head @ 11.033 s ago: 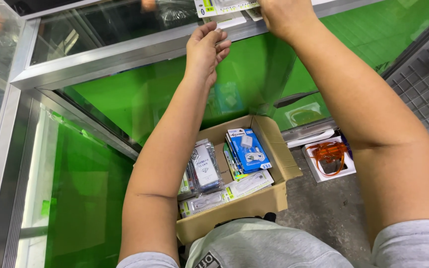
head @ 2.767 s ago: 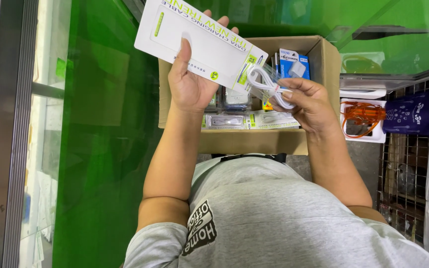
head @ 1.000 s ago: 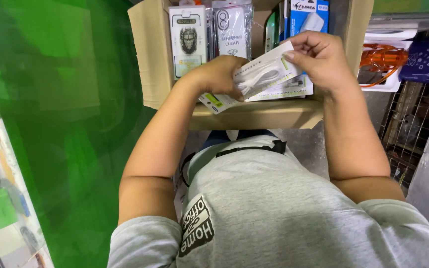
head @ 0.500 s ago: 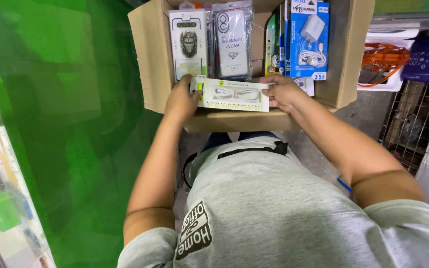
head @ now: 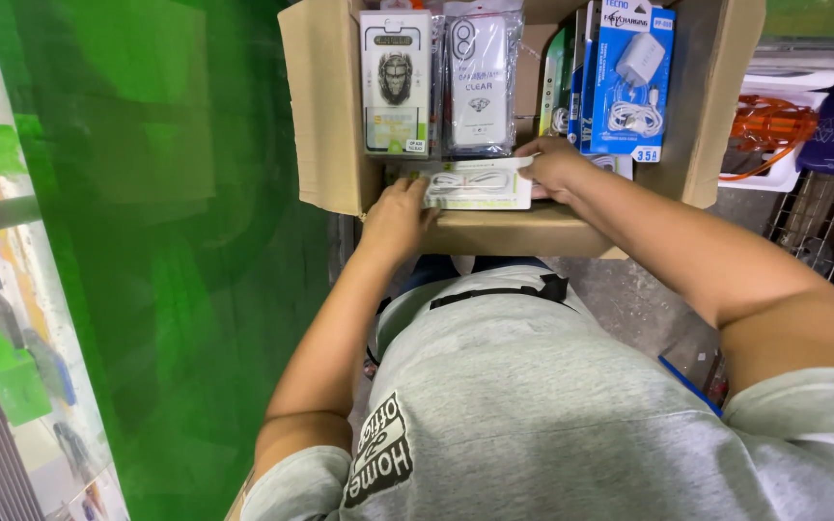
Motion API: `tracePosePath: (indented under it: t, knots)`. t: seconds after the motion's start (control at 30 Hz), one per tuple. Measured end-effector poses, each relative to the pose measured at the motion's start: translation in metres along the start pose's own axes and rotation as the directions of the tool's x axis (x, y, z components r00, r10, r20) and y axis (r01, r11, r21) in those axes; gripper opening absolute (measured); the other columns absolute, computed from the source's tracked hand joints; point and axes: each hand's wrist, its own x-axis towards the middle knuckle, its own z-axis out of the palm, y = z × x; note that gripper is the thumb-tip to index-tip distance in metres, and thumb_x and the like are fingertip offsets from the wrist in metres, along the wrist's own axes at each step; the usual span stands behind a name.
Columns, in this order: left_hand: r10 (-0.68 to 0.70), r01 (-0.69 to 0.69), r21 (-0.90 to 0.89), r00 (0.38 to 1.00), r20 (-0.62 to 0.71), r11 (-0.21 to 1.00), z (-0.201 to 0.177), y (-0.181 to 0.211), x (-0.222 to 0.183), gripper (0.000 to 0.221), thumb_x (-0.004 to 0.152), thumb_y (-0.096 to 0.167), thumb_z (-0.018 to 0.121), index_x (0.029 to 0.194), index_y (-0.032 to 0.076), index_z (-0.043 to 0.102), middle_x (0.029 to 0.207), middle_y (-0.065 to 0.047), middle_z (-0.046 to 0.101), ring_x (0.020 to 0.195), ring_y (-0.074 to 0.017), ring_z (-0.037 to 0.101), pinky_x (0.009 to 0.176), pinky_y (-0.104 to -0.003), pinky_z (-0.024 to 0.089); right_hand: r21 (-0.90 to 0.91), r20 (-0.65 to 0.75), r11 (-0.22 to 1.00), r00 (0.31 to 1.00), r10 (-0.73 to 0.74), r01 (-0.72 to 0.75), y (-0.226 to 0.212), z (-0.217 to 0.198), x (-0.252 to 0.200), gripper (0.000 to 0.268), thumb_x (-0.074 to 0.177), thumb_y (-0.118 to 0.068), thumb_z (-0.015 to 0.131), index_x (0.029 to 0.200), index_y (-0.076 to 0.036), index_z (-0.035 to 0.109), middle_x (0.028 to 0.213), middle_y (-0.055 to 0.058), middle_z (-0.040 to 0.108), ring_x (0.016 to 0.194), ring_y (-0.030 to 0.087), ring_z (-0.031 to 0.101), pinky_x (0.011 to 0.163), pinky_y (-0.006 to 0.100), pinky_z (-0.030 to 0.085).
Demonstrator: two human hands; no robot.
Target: Inspecting various mobile phone accessories including cases and charging cables inside a cardboard box.
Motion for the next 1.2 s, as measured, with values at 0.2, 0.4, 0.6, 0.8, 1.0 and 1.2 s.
tracePosePath:
  t: [0.2,0.4,0.6,0.8,1.0,1.2]
  knots:
    - [-0.006,0.011,-0.018,0.967,0.256,1.000,0.008,-0.004,0.021,0.044,0.098,0.042,0.062,0.121,0.005,0.068,0.119,-0.022,0.068,0.109,-0.0425,0.064,0.092,-0.051,0.052,-0.153,-0.185,0.980,0.971,-0.153,0.125,0.028,0.037,0.058,0.028,0.082,0.009,0.069,0.107,-0.003,0.071,0.101,0.013,0.074,0.085,0.026,0.074,0.062,0.039,0.063]
    - [-0.108,0.083,0.073,0.869,0.482,0.994,-0.005,-0.005,0.043,0.049,0.098,0.051,0.057,0.114,0.008,0.073,0.114,-0.022,0.071,0.109,-0.0409,0.065,0.094,-0.050,0.051,-0.130,-0.213,0.989,0.972,-0.103,0.076,0.026,0.036,0.052,0.029,0.086,0.006,0.069,0.113,-0.003,0.066,0.106,0.014,0.071,0.083,0.024,0.073,0.060,0.041,0.062]
    - [-0.134,0.101,0.093,0.858,0.496,0.991,0.009,-0.022,0.041,0.049,0.095,0.051,0.057,0.115,0.009,0.074,0.114,-0.021,0.072,0.108,-0.0400,0.066,0.095,-0.050,0.051,0.047,0.081,0.977,0.975,0.206,-0.210,0.044,0.012,0.068,0.032,0.093,0.001,0.066,0.125,-0.005,0.059,0.114,0.014,0.069,0.096,0.027,0.072,0.078,0.044,0.064]
    - [-0.080,0.064,0.048,0.828,0.555,0.997,0.032,-0.039,0.046,0.050,0.098,0.052,0.053,0.115,0.011,0.075,0.117,-0.019,0.072,0.110,-0.0401,0.066,0.097,-0.048,0.051,0.096,-0.040,0.991,0.995,0.093,-0.089,0.040,0.020,0.082,0.041,0.090,0.005,0.067,0.129,-0.004,0.058,0.116,0.013,0.070,0.101,0.026,0.073,0.080,0.041,0.065]
    - [-0.096,0.052,0.086,0.748,0.657,0.995,0.034,-0.036,0.060,0.054,0.099,0.055,0.049,0.123,0.013,0.072,0.127,-0.017,0.068,0.117,-0.0386,0.063,0.102,-0.046,0.048,-0.372,-0.123,0.928,0.992,-0.015,-0.032,-0.016,0.040,0.007,0.046,0.089,-0.007,0.073,0.133,-0.006,0.060,0.115,0.015,0.073,0.095,0.030,0.073,0.074,0.044,0.060]
    - [-0.093,0.014,0.112,0.664,0.742,0.994,0.065,-0.060,0.073,0.059,0.101,0.057,0.044,0.129,0.012,0.071,0.136,-0.015,0.065,0.124,-0.0377,0.060,0.106,-0.044,0.046,-0.365,-0.092,0.917,0.986,0.140,-0.164,-0.005,0.042,0.034,0.040,0.085,-0.008,0.080,0.119,0.003,0.064,0.105,0.019,0.074,0.085,0.029,0.074,0.064,0.041,0.061]
